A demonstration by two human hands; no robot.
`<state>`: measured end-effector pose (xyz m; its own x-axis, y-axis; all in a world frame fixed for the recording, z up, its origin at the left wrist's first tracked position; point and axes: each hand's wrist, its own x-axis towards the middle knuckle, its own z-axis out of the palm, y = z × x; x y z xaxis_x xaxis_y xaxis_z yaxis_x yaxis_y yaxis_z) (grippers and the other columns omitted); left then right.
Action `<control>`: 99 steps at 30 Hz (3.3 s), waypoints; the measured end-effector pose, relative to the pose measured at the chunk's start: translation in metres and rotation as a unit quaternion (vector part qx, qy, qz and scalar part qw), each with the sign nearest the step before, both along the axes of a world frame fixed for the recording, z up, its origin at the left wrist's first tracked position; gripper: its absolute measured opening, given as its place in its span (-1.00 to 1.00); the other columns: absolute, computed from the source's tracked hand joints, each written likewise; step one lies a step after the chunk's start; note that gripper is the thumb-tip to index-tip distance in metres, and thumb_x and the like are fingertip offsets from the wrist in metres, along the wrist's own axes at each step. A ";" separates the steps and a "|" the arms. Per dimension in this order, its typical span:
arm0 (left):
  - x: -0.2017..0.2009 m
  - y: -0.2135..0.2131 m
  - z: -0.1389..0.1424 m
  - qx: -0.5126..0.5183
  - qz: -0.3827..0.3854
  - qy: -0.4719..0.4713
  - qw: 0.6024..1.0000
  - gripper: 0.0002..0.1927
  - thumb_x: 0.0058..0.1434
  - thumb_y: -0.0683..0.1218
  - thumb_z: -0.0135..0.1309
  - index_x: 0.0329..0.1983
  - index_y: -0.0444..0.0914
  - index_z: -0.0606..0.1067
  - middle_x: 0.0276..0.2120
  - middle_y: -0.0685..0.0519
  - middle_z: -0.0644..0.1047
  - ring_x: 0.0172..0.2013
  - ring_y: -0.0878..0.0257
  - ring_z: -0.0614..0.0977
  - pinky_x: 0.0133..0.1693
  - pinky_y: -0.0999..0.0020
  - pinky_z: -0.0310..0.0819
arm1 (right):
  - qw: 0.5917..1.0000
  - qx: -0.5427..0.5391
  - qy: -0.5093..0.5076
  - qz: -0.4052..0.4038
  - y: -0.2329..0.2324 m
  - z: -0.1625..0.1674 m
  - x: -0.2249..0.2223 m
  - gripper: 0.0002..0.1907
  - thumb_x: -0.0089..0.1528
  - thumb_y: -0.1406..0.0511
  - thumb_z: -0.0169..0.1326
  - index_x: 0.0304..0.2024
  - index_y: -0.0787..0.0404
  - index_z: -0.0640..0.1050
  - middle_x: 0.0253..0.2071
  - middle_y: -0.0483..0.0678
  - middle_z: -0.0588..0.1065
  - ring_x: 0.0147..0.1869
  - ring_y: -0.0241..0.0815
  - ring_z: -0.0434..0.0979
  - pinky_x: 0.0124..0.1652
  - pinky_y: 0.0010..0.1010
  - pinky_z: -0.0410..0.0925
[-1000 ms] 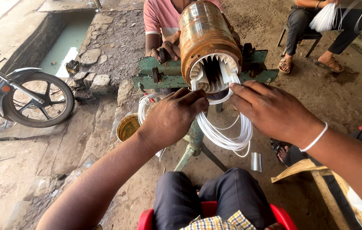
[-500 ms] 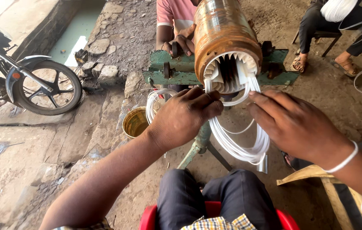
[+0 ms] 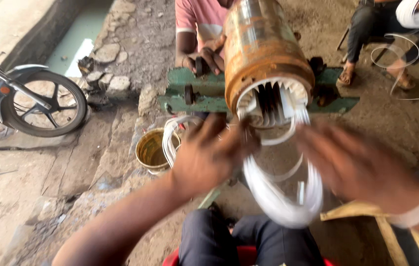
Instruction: The person threads white plastic strips into slots around the mouth of a cylindrical drum mounted on a machine, pulls and gathers the strips, and uses a thin stick to press material into the drum while another person steadies the drum.
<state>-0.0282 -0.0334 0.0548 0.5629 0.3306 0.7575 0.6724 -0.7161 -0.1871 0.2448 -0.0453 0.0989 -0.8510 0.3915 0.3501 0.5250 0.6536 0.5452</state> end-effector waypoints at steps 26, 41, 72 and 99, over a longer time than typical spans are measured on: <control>-0.005 -0.014 0.030 -0.079 -0.075 0.107 0.988 -0.51 0.15 -0.17 0.04 0.19 -0.14 0.53 -0.01 0.01 0.56 0.02 0.10 0.54 0.03 0.23 0.51 | 0.995 -0.073 0.051 -0.032 0.007 -0.016 -0.002 -0.68 0.15 0.31 0.08 -0.05 0.30 0.55 0.16 0.04 0.48 0.19 0.01 0.48 -0.03 -0.22 0.47; 0.005 -0.018 0.028 -0.057 -0.023 0.139 0.988 -0.66 0.20 -0.09 0.07 0.06 -0.19 0.55 -0.11 0.06 0.52 -0.04 0.16 0.56 -0.16 0.34 0.59 | 0.995 -0.093 0.025 -0.029 -0.009 -0.001 0.001 -0.64 0.09 0.35 0.11 -0.05 0.29 0.54 0.15 0.11 0.49 0.24 0.05 0.49 -0.03 -0.23 0.51; 0.019 0.015 0.010 -0.062 -0.058 0.078 0.993 -0.64 0.21 0.00 0.09 0.02 -0.26 0.54 -0.11 0.06 0.55 0.14 0.12 0.46 0.09 0.05 0.31 | 0.991 -0.119 0.055 -0.010 0.018 -0.012 -0.009 -0.68 0.19 0.10 0.11 -0.26 0.23 0.55 -0.15 0.07 0.59 0.17 0.03 0.53 0.07 -0.05 0.33; 0.027 0.016 0.004 -0.155 0.009 0.127 0.980 -0.80 0.25 -0.06 0.05 -0.12 -0.13 0.61 -0.14 0.14 0.53 0.08 0.19 0.46 0.00 -0.02 0.22 | 0.989 -0.108 0.098 -0.008 0.016 -0.024 -0.022 -0.87 0.16 0.38 0.07 -0.28 0.26 0.60 -0.21 0.03 0.57 -0.01 -0.07 0.58 0.12 -0.20 0.37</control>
